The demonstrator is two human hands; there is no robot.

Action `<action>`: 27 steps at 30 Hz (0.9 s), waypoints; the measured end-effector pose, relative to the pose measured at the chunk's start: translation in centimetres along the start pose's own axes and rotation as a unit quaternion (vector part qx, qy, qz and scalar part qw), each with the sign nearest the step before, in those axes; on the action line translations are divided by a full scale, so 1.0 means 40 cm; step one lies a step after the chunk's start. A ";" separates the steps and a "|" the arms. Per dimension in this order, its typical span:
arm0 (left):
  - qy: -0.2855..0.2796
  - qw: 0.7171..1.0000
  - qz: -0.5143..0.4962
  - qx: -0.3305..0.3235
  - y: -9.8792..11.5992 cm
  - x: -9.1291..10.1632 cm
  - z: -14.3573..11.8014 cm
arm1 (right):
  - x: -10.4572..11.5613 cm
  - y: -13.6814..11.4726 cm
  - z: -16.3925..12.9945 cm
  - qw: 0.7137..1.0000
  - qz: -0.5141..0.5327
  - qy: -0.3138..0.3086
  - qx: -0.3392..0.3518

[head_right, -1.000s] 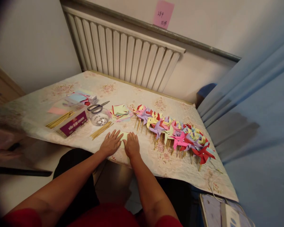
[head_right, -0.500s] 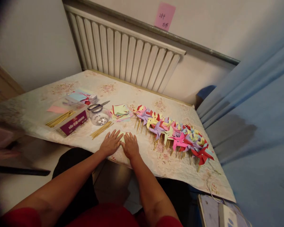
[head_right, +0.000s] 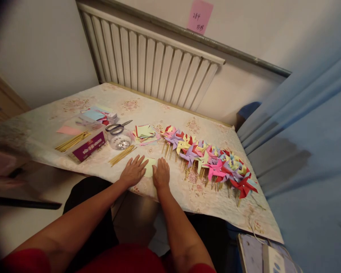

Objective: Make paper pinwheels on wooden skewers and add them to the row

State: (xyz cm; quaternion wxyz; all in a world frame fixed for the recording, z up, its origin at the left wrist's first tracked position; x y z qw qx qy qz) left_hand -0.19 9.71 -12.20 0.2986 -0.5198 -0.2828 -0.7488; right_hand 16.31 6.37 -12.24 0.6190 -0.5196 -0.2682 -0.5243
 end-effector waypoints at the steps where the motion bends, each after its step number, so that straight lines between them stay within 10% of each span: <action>1: 0.000 1.000 0.000 0.000 0.000 0.001 0.000 | 0.004 -0.001 -0.003 1.000 -0.001 -0.003 0.014; 6: -0.001 1.000 -0.002 -0.001 0.001 0.004 0.001 | 0.024 -0.015 -0.018 0.993 -0.001 -0.050 0.108; 23: -0.005 1.000 -0.001 -0.001 -0.003 -0.002 0.002 | 0.011 0.002 -0.012 1.000 0.017 -0.009 0.004; 27: 0.001 1.000 -0.001 -0.004 -0.004 -0.004 0.001 | 0.025 0.005 -0.039 0.997 0.033 -0.019 0.070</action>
Point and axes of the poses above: each hand's wrist, its own z-axis towards the middle knuckle, its own x-axis out of the back of the hand, y = z × x, the point moved 1 cm from there along z, towards the middle knuckle, and after that the axes turned 8 degrees about -x, right-handed, at the moved point
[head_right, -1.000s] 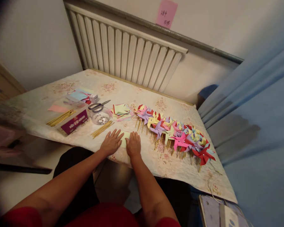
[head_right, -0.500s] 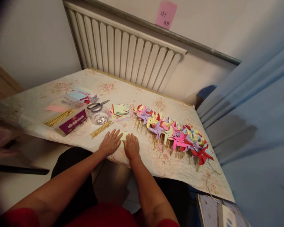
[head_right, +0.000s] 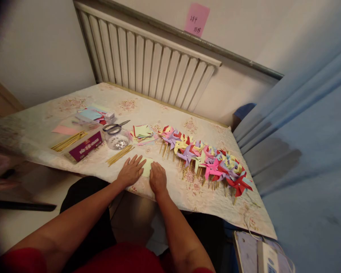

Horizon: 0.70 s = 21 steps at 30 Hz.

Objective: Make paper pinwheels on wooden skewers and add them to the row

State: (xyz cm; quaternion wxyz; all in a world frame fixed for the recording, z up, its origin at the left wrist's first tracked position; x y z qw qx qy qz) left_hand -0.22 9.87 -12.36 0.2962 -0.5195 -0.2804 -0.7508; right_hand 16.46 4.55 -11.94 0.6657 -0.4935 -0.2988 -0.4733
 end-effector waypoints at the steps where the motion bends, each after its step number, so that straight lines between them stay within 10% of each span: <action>1: 0.001 1.000 -0.001 0.000 0.000 -0.001 0.000 | 0.004 -0.004 -0.008 1.000 0.002 -0.010 0.025; 21: -0.015 1.000 -0.005 0.008 -0.003 -0.005 0.005 | 0.052 -0.020 -0.081 0.994 -0.030 -0.055 0.094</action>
Point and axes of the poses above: each hand's wrist, its own z-axis towards the middle knuckle, its own x-axis out of the back of the hand, y = z × x, the point moved 1 cm from there along z, towards the middle knuckle, and after that the axes turned 8 degrees about -x, right-handed, at the moved point
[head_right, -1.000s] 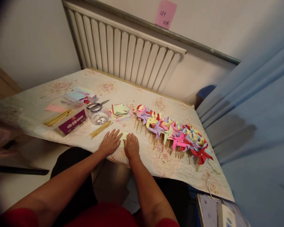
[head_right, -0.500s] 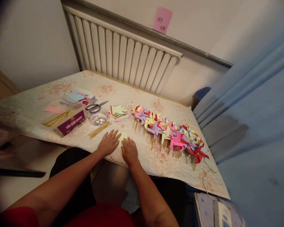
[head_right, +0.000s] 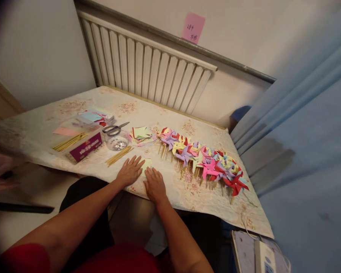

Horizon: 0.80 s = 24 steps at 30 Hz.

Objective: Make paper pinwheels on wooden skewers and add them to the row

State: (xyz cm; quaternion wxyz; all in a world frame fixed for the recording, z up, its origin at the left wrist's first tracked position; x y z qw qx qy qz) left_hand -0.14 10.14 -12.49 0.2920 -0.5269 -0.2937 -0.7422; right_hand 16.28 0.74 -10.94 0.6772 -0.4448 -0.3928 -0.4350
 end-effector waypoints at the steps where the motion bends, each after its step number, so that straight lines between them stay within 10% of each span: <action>1: 0.001 1.000 0.001 0.000 0.000 0.001 0.000 | 0.001 -0.004 0.000 1.000 -0.007 -0.011 0.010; 24: 0.001 1.000 0.005 -0.003 -0.001 -0.001 -0.003 | -0.020 0.005 -0.095 0.996 0.025 0.030 -0.077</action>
Point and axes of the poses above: each hand's wrist, its own z-axis towards the middle knuckle, its own x-axis out of the back of the hand, y = z × x, the point moved 1 cm from there along z, towards the middle knuckle, and after that the axes turned 8 degrees about -x, right-handed, at the moved point
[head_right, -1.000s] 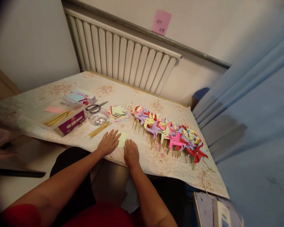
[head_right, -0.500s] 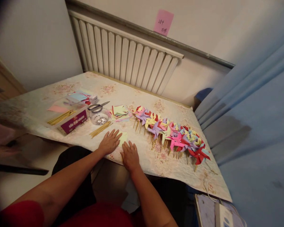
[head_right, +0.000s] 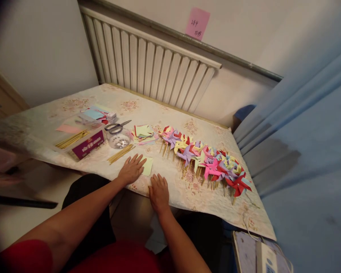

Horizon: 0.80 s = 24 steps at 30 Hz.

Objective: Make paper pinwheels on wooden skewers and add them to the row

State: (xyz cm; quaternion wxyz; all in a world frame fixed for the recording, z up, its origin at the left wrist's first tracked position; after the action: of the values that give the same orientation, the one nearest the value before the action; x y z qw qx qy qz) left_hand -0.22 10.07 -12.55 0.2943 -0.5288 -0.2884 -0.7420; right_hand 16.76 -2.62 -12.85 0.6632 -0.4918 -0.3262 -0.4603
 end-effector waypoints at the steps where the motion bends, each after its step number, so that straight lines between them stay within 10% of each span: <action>1: 0.001 1.000 0.000 -0.001 0.000 0.001 0.000 | 0.000 0.002 0.003 1.000 0.012 0.012 -0.008; 24: 0.002 1.000 -0.023 0.003 0.000 0.003 -0.002 | -0.011 -0.040 0.046 0.998 -0.052 -0.039 0.026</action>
State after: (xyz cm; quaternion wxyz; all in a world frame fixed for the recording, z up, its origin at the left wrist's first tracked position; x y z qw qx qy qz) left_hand -0.30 10.00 -12.44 0.2792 -0.5191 -0.3024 -0.7491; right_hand 15.15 -0.90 -12.11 0.6379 -0.4742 -0.3886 -0.4660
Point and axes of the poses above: each hand's wrist, its own z-axis towards the middle knuckle, its own x-axis out of the back of the hand, y = z × x, the point moved 1 cm from there along z, towards the middle knuckle, and after that the axes turned 8 degrees about -x, right-handed, at the moved point
